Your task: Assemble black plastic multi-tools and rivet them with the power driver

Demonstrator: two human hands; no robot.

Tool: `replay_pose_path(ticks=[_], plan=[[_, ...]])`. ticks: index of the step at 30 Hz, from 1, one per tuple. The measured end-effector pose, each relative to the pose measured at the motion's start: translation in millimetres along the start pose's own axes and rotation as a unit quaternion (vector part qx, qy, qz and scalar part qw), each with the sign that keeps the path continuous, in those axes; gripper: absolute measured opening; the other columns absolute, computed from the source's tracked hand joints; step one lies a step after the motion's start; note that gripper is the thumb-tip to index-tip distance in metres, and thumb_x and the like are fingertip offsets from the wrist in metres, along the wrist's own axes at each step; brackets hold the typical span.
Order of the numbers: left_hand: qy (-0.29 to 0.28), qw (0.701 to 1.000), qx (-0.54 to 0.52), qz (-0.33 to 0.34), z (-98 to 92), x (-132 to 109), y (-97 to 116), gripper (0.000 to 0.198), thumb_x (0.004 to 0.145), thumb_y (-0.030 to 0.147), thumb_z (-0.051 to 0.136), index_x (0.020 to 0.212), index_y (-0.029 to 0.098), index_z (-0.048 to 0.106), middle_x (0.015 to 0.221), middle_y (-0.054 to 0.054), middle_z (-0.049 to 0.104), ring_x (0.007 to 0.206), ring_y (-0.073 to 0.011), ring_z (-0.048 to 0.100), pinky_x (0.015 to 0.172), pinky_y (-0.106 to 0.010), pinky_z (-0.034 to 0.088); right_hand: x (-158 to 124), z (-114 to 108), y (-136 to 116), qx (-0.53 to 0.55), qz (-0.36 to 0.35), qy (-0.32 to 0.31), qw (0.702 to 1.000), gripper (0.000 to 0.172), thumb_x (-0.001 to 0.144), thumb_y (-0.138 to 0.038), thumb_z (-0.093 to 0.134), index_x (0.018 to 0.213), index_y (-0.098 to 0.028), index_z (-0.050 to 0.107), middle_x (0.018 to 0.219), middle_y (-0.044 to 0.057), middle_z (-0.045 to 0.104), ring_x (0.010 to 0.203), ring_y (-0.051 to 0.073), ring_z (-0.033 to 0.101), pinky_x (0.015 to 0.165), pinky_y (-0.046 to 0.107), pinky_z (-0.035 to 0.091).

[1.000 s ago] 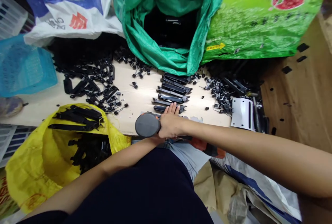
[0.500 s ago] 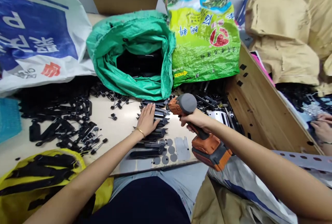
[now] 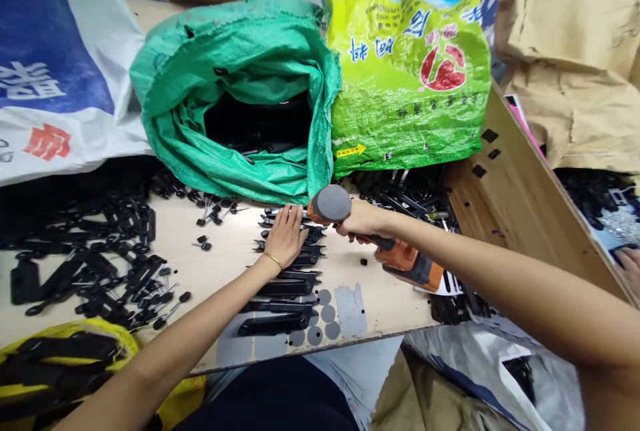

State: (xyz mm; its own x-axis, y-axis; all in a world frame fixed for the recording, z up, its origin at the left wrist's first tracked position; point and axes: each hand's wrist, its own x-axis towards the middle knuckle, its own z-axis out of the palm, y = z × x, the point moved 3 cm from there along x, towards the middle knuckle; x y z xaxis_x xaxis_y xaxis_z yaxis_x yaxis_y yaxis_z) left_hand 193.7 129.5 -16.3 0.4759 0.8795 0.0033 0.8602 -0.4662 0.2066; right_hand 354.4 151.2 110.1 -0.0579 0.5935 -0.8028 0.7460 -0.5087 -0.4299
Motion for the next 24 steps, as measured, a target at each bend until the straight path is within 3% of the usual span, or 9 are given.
replay_pose_path(ticks=[5, 10, 15, 18, 24], plan=[[0.001, 1.0, -0.008, 0.001, -1.5, -0.4, -1.4, 0.059, 0.094, 0.034, 0.032, 0.142, 0.0, 0.027, 0.145, -0.017, 0.037, 0.137, -0.0305, 0.027, 0.114, -0.043, 0.021, -0.2, 2.4, -9.1, -0.02, 0.0, 0.016, 1.0, 0.018, 0.055, -0.011, 0.056, 0.073, -0.014, 0.056, 0.046, -0.003, 0.051, 0.034, 0.008, 0.043, 0.031, 0.02, 0.034], [0.002, 1.0, -0.017, 0.015, -7.2, -2.8, -2.8, 0.055, 0.094, 0.029, 0.03, 0.143, 0.004, 0.027, 0.144, -0.014, 0.039, 0.135, -0.0277, 0.031, 0.114, -0.041, 0.021, -21.9, 13.4, 1.3, -0.008, -0.016, 0.029, 0.999, 0.018, 0.056, -0.012, 0.059, 0.073, -0.014, 0.054, 0.053, -0.002, 0.055, 0.037, 0.008, 0.046, 0.033, 0.02, 0.037], [0.003, 1.0, -0.028, 0.004, -9.8, -3.5, -4.9, 0.053, 0.094, 0.025, 0.03, 0.144, 0.007, 0.027, 0.144, -0.011, 0.039, 0.134, -0.0262, 0.032, 0.115, -0.039, 0.02, -45.3, 24.9, 9.3, 0.026, 0.014, -0.012, 0.999, 0.019, 0.06, -0.014, 0.058, 0.079, -0.014, 0.056, 0.056, -0.001, 0.057, 0.037, 0.007, 0.045, 0.033, 0.019, 0.036], [-0.001, 1.0, -0.03, 0.005, -9.6, -3.7, -6.4, 0.054, 0.093, 0.024, 0.03, 0.144, 0.006, 0.026, 0.144, -0.011, 0.038, 0.135, -0.0266, 0.031, 0.115, -0.039, 0.019, -42.2, 32.1, 7.1, 0.001, 0.026, -0.031, 0.999, 0.022, 0.06, -0.013, 0.058, 0.082, -0.014, 0.057, 0.054, -0.001, 0.056, 0.035, 0.008, 0.044, 0.032, 0.02, 0.035], [-0.007, 0.999, -0.045, 0.006, -7.9, -4.2, -8.5, 0.055, 0.091, 0.019, 0.03, 0.144, 0.006, 0.026, 0.145, -0.012, 0.037, 0.135, -0.0257, 0.03, 0.115, -0.039, 0.019, -19.1, 34.4, -1.4, -0.098, 0.025, -0.029, 0.994, 0.015, 0.058, -0.012, 0.066, 0.068, -0.015, 0.056, 0.048, -0.002, 0.051, 0.036, 0.008, 0.044, 0.032, 0.02, 0.034]])
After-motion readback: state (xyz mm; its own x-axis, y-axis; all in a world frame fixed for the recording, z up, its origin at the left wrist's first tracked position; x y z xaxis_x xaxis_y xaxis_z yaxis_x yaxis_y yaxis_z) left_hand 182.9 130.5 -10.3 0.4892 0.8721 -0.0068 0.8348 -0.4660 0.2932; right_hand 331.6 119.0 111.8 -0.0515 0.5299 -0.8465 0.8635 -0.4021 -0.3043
